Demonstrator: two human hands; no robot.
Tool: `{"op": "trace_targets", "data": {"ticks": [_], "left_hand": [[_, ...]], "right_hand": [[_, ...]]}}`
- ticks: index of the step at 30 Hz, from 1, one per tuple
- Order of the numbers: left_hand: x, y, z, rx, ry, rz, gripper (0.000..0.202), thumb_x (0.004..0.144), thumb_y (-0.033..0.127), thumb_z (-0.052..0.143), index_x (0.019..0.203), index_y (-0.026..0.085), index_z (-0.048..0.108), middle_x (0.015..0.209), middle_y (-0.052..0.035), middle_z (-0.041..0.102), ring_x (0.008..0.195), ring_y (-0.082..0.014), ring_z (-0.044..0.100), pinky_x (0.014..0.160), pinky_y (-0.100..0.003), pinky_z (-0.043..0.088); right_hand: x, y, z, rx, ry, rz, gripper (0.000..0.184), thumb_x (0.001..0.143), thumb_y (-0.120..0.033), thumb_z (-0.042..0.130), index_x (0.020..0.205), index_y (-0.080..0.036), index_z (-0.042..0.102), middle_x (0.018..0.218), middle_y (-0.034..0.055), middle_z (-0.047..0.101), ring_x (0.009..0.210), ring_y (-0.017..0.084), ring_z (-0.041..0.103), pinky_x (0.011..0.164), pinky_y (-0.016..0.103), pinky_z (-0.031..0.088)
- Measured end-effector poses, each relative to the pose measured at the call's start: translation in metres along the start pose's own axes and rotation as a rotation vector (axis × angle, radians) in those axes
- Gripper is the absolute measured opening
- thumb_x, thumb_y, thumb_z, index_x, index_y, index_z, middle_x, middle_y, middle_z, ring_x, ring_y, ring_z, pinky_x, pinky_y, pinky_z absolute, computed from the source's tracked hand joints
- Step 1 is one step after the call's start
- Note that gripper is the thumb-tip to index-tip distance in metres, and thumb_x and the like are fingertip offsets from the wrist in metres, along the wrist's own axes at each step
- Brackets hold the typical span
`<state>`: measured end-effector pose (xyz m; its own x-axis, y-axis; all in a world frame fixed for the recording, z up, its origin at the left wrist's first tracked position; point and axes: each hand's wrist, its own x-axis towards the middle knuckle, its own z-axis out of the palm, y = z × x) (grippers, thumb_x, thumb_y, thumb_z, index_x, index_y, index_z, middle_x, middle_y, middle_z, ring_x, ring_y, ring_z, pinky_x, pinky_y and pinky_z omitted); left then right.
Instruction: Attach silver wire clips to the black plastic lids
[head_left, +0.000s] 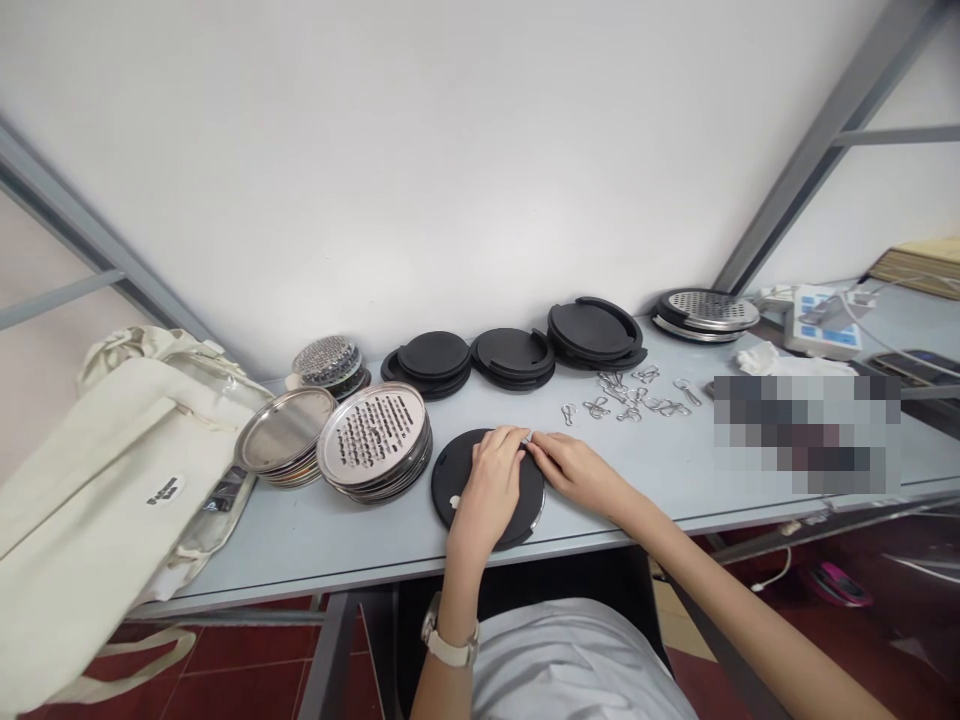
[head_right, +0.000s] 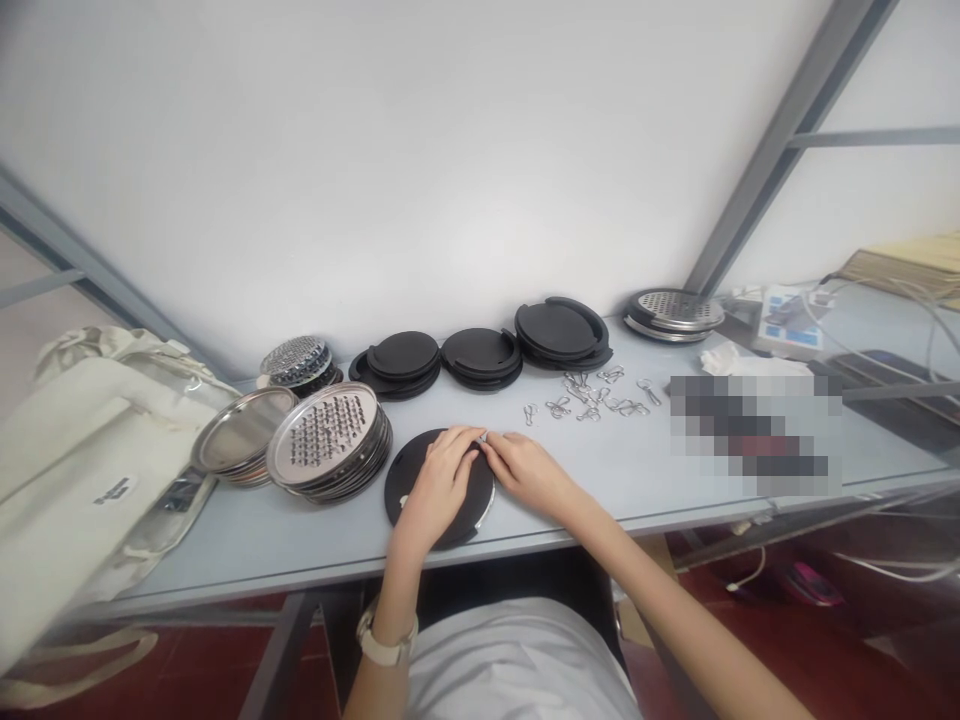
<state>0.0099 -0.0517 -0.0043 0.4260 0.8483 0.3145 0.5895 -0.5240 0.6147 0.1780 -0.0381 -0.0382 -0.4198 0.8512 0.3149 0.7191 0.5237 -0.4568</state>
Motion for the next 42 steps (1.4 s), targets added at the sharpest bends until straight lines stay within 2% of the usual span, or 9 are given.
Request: {"op": "trace_targets", "data": {"ticks": [12,42], "left_hand": [[0.0012,-0.0026,0.0014,-0.103,0.013,0.024,0.038,0.094,0.007,0.036,0.124,0.025,0.052,0.119,-0.0053,0.058,0.112,-0.0200,0.052,0.098,-0.038,0.041],[0.0018,-0.0026,0.0018,-0.096,0.009,0.021,0.038,0.094,0.007,0.035,0.124,0.022,0.051,0.120,-0.0060,0.058,0.112,-0.0203,0.052,0.099,-0.037,0.041]], "right_hand": [[-0.0006,0.0011,0.0015,-0.018,-0.004,0.003,0.027,0.100,-0.024,0.031,0.097,-0.016,0.056,0.080,0.0074,0.064,0.070,0.020,0.059,0.066,0.030,0.043],[-0.0014,0.0015,0.0037,-0.099,0.017,0.009,0.024,0.100,-0.024,0.032,0.092,-0.016,0.054,0.072,0.0049,0.059,0.064,0.019,0.056,0.062,0.029,0.040]]}}
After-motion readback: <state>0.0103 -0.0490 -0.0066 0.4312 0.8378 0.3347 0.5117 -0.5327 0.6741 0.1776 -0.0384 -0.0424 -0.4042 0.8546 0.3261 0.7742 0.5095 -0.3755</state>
